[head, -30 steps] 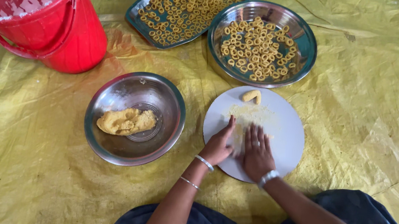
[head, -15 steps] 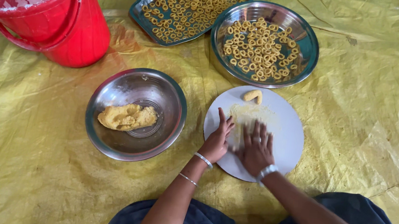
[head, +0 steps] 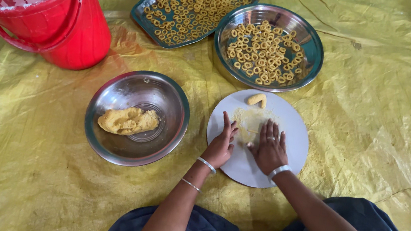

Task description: The person sits on a yellow tarp and repeatedly takes small pieces of dough, rolls them into thin ropes on a white board, and joins the ends to form rings. The finished rings are placed into metal trays nearby.

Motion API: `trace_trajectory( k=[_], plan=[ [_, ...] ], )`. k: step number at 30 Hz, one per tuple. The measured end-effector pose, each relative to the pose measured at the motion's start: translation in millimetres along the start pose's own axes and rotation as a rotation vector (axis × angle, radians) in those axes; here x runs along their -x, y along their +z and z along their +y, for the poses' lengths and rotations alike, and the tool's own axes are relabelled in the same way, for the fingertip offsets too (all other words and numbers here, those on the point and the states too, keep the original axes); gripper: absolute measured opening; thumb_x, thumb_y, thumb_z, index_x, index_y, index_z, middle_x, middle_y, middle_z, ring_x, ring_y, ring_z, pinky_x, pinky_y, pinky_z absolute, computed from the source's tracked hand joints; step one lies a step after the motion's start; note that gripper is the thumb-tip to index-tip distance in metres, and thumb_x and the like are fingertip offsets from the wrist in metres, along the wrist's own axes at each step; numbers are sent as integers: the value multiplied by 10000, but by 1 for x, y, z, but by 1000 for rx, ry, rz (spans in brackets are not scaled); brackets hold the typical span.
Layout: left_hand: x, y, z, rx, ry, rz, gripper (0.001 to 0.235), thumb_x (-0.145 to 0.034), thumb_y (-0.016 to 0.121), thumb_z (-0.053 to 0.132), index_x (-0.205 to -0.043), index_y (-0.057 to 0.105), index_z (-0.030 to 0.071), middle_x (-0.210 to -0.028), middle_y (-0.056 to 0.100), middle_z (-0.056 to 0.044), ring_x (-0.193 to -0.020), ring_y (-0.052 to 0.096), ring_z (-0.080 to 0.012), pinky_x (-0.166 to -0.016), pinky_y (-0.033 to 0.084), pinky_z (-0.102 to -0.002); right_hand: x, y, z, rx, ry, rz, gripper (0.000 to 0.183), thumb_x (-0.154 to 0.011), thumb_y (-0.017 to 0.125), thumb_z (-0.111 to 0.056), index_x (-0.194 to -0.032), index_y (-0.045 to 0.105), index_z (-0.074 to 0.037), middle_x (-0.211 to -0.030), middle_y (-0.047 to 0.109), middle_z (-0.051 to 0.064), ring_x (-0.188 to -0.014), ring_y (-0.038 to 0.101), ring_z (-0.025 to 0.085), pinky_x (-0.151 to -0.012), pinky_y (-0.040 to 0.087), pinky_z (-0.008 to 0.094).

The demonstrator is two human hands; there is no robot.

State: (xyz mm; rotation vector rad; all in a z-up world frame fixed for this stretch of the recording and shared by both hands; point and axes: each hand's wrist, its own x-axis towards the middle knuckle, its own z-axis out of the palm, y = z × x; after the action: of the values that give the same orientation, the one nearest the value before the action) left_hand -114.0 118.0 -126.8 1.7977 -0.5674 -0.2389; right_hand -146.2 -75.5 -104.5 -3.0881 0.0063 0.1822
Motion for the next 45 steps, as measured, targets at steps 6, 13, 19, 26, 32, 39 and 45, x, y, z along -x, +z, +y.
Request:
trace_trajectory(
  k=[6, 13, 19, 26, 32, 39, 45],
  plan=[
    [-1, 2, -1, -11, -10, -1, 1053, -861, 445, -174, -1570, -284, 99, -1625, 334, -285, -1444, 473, -372, -1133, 454, -367, 80, 8, -11, 43, -78, -206, 993, -949, 452, -620, -1565, 74, 62, -1671, 22, 248, -1567, -6, 343, -1237, 36, 481],
    [1, -1, 5, -57, -1, -23, 1077, -843, 472, -182, -1556, -291, 82, -1620, 328, -290, -1434, 461, -376, -1150, 432, -371, 9, -7, 1, 42, 24, -135, 913, -989, 392, -601, -1604, 94, 3, -1702, 72, 168, -1580, 49, 282, -1272, 44, 498],
    [-1, -2, 4, -34, -8, -20, 1049, -866, 441, -191, -1572, -287, 77, -1615, 329, -304, -1454, 447, -375, -1171, 422, -374, 54, 7, -5, 7, -35, -83, 960, -965, 424, -623, -1574, 93, 42, -1674, 58, 217, -1555, 24, 321, -1233, 33, 486],
    [0, 0, 2, -37, 4, -19, 1036, -849, 453, -182, -1578, -240, 66, -1594, 374, -290, -1449, 455, -369, -1145, 449, -376, 63, 8, 3, 32, -12, -93, 958, -954, 442, -635, -1583, 104, 4, -1681, 70, 176, -1558, 48, 314, -1232, 43, 511],
    [1, -2, 6, -81, -19, -36, 1045, -854, 464, -175, -1582, -244, 74, -1598, 384, -265, -1434, 470, -364, -1140, 449, -385, -9, 3, 13, 38, 8, 2, 934, -966, 472, -604, -1607, 150, -4, -1700, 116, 165, -1575, 89, 316, -1251, 71, 511],
    [1, -3, 7, -135, -7, -22, 1034, -837, 458, -169, -1591, -212, 60, -1586, 397, -281, -1417, 489, -362, -1097, 469, -383, 65, 6, 19, 81, 61, -58, 883, -921, 485, -646, -1589, 221, -132, -1682, -16, 234, -1553, -65, 417, -1182, 0, 642],
    [1, -3, 10, -124, -20, -30, 1030, -831, 458, -157, -1589, -208, 47, -1575, 410, -279, -1402, 505, -358, -1081, 479, -383, 37, -2, 21, 93, 120, 76, 834, -915, 459, -673, -1600, 257, -243, -1695, -3, 220, -1545, -75, 454, -1121, -21, 755]
  ],
)
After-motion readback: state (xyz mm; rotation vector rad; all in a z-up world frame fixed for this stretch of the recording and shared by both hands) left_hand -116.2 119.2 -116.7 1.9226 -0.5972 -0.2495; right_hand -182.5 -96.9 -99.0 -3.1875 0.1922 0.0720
